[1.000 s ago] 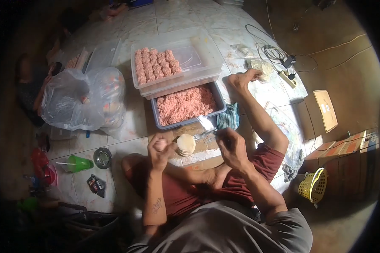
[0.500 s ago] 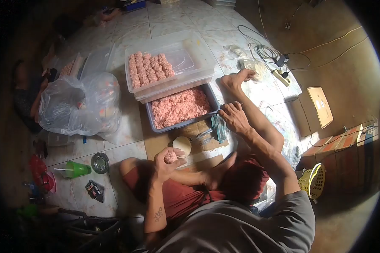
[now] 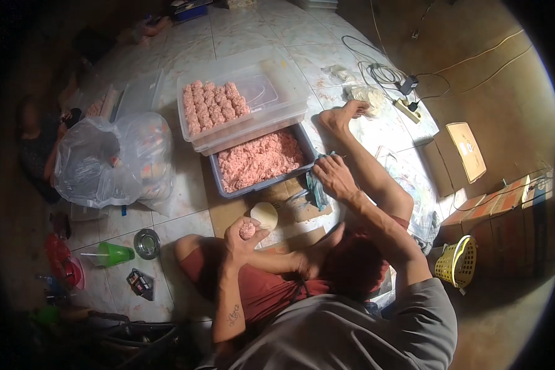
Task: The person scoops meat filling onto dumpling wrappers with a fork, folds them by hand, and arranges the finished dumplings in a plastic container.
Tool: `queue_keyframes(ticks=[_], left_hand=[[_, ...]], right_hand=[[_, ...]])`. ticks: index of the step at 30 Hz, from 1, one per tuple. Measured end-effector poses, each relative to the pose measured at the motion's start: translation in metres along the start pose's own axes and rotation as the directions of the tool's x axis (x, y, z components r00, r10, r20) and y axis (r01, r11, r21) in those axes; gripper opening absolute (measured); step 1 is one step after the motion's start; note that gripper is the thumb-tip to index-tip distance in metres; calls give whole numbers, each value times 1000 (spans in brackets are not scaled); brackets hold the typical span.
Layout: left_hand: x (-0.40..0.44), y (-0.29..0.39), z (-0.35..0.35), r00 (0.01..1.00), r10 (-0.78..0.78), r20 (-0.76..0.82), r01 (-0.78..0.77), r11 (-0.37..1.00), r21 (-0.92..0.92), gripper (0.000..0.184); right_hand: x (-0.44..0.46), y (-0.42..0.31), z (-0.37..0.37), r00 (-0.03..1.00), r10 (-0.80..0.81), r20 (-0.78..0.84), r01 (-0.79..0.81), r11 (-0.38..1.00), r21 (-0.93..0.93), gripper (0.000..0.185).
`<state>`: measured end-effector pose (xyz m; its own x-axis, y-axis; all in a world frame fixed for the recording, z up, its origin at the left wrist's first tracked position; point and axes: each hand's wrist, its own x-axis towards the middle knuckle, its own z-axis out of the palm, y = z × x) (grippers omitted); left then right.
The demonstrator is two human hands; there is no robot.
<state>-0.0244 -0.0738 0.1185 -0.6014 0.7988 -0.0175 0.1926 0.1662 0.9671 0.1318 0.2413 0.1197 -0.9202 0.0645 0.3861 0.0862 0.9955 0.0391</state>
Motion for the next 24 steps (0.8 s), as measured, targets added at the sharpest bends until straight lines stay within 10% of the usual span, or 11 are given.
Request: queue_keyframes(ticks=[12,20,24], left_hand=[[-6,-7,-6,1000,-9,23,11,994,-105,37],[-7,18,0,1000,29,12,-23,942,-334,42],[-4,1,7,999,49,13,-44,967,-249,32]], right_hand=[[-6,-3,1,933,326,-153,-294,935,198,20],[8,-31,-16,877,481,18,-421,748,513,13],[6,-64,20,910,410,63,-406,851,333,20]])
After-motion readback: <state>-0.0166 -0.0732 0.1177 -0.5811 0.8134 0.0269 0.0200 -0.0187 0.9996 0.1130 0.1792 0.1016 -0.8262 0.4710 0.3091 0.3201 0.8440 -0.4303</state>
